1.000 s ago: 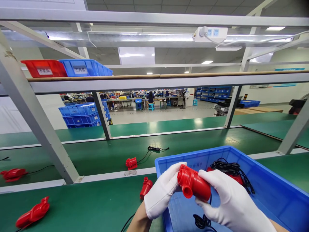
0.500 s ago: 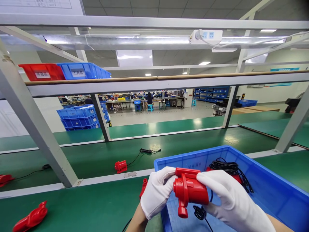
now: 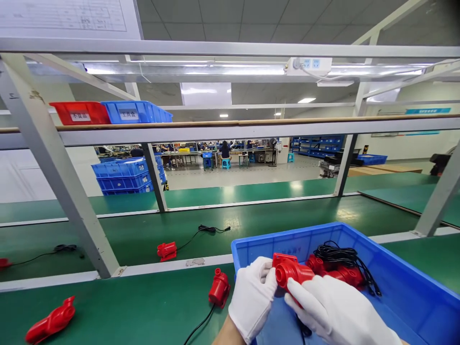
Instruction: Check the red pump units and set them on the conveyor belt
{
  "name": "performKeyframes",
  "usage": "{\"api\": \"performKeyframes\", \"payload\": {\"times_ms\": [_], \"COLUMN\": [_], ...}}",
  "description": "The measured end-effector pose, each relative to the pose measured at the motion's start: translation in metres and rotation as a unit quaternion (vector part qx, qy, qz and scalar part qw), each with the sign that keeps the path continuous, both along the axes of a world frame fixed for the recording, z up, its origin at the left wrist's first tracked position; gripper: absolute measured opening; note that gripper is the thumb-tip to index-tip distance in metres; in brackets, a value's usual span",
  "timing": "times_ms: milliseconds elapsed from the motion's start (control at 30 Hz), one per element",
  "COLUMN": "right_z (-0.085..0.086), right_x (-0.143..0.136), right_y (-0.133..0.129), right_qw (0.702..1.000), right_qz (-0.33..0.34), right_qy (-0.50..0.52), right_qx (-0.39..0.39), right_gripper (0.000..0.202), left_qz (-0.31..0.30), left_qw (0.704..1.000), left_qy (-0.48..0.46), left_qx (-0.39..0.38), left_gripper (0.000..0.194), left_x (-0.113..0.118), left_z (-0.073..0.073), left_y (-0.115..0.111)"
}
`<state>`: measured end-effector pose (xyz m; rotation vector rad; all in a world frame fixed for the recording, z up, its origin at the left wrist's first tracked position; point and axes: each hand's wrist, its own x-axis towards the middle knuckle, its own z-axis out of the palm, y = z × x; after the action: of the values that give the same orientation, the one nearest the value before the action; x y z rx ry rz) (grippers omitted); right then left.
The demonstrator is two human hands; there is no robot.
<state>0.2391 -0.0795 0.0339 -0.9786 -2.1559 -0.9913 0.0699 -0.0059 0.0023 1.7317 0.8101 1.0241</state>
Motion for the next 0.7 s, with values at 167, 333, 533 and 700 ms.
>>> {"api": "performKeyframes", "payload": {"times_ms": [167, 333, 533, 700], "right_z": [-0.005, 0.01, 0.102, 0.204], "right_x": [0.009, 0.043, 0.123, 0.157], "right_y": [0.01, 0.033, 0.077, 0.121], "right_qw": [0.922, 0.826, 0.871, 0.911], "right_qz": [-0.055, -0.106, -0.249, -0.355], "right_qy": [0.221, 0.323, 0.251, 0.182], "right_qx": [-0.313, -0.45, -0.341, -0.106], "right_gripper": [0.018, 0.031, 0.061, 0.101], "left_qz": [-0.082, -0.102, -0.112, -0.136], "left_qw": [0.986, 0.929, 0.893, 0.895], "left_qy": [0.142, 0.317, 0.383, 0.379], "left_qx": [-0.01, 0.162, 0.208, 0.193], "left_gripper": [0.041, 0.043, 0.042, 0.039], "left_x": [-0.015, -0.02, -0.01, -0.007], "left_z": [0.01, 0.005, -0.014, -0.014], "left_y": [0.004, 0.003, 0.009, 0.014]}}
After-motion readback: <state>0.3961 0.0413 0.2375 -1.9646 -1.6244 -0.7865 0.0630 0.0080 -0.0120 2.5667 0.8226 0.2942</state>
